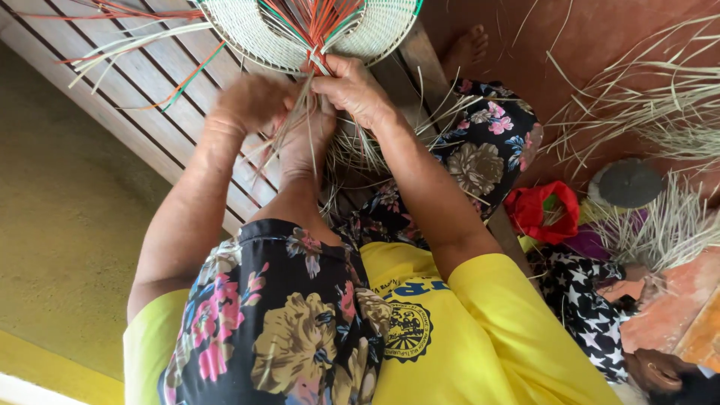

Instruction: Weaving and tucking fibers to finish the edge of a hand fan

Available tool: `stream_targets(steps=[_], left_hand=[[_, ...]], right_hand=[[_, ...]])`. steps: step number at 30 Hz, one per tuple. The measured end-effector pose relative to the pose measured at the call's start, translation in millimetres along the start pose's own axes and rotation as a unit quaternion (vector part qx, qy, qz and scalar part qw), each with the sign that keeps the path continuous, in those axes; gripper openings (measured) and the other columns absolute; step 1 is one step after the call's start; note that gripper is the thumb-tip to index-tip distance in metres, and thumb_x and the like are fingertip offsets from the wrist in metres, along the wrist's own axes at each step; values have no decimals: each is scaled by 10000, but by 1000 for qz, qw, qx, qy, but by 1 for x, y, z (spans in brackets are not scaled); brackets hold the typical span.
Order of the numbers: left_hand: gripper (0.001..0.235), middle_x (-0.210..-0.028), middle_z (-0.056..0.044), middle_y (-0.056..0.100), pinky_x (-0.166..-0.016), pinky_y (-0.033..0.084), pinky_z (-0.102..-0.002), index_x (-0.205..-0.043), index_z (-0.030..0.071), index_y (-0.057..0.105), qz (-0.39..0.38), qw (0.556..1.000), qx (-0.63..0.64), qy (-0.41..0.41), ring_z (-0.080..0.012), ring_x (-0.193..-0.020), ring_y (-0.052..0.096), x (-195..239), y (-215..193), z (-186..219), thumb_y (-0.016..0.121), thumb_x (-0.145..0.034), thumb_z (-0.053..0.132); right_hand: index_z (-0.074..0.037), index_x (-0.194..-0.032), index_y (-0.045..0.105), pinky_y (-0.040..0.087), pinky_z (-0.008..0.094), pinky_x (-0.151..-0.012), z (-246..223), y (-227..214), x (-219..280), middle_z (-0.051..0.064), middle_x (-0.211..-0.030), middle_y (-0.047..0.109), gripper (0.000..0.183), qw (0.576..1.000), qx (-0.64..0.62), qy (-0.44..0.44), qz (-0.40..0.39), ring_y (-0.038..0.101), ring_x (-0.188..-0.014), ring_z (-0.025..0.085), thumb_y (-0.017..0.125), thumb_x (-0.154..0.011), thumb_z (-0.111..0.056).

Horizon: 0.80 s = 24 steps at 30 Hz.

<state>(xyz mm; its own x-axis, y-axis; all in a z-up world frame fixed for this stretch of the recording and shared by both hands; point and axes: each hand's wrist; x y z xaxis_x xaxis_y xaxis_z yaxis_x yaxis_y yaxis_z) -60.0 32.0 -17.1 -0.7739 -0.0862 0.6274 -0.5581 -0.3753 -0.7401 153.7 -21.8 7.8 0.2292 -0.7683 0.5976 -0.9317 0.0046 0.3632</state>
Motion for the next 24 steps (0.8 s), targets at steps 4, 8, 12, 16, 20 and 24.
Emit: stream_targets(steps=[4,8,12,16,20,24], left_hand=[[656,-677,-19,562,-554,485,-414,-763,171,632,156,868,261,-393,-201,-608,562,9,-80,14,414,-1151,653],[409,-937,-136,756,-808,517,-531,-963,271,816,89,795,404,-443,-396,-949,699,-17,-92,19,568,-897,590],[290,-789,-111,745,-686,525,-489,-921,237,805,185,784,433,-404,-342,-794,716,-27,-45,17,682,-878,496],[221,-804,-53,721,-667,499,-402,-960,113,745,295,731,545,-284,-216,-742,637,-31,-17,20,615,-938,289],[121,-819,-24,701,-709,538,-222,-1069,68,699,314,528,777,-137,-95,-731,630,-10,-31,29,617,-1017,141],[105,-1034,-59,617,-880,509,-319,-1099,122,725,398,685,593,-142,-189,-954,622,-5,-27,23,718,-1006,168]], right_hand=[[-57,-1188,694,416,241,-357,4,7,0,83,-652,699,336,998,4,-45,52,533,-410,100,689,-857,-1],[-156,-779,607,385,247,-452,5,12,1,-32,-543,567,114,977,151,-79,124,500,-462,68,683,-822,-81],[-146,-891,683,432,258,-645,13,9,-5,-44,-754,624,91,957,225,-131,127,532,-744,100,727,-814,-169],[-82,-1056,671,563,301,-799,0,5,6,45,-989,740,251,985,132,-108,41,665,-914,166,729,-815,-38],[-99,-1198,638,270,166,-482,8,-10,5,89,-866,695,304,991,-86,-38,-96,478,-622,26,713,-906,-57],[-83,-1194,630,254,165,-467,7,-10,3,102,-843,685,274,992,-91,-13,-90,415,-567,17,701,-931,-52]])
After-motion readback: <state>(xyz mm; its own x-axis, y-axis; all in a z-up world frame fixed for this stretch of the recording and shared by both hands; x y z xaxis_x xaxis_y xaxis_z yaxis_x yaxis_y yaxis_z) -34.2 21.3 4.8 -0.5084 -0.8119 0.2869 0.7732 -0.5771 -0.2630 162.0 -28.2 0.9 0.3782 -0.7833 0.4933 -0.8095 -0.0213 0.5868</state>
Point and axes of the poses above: each hand's wrist, its own x-axis away from the middle knuckle, its own y-axis out of the palm, z = x × y
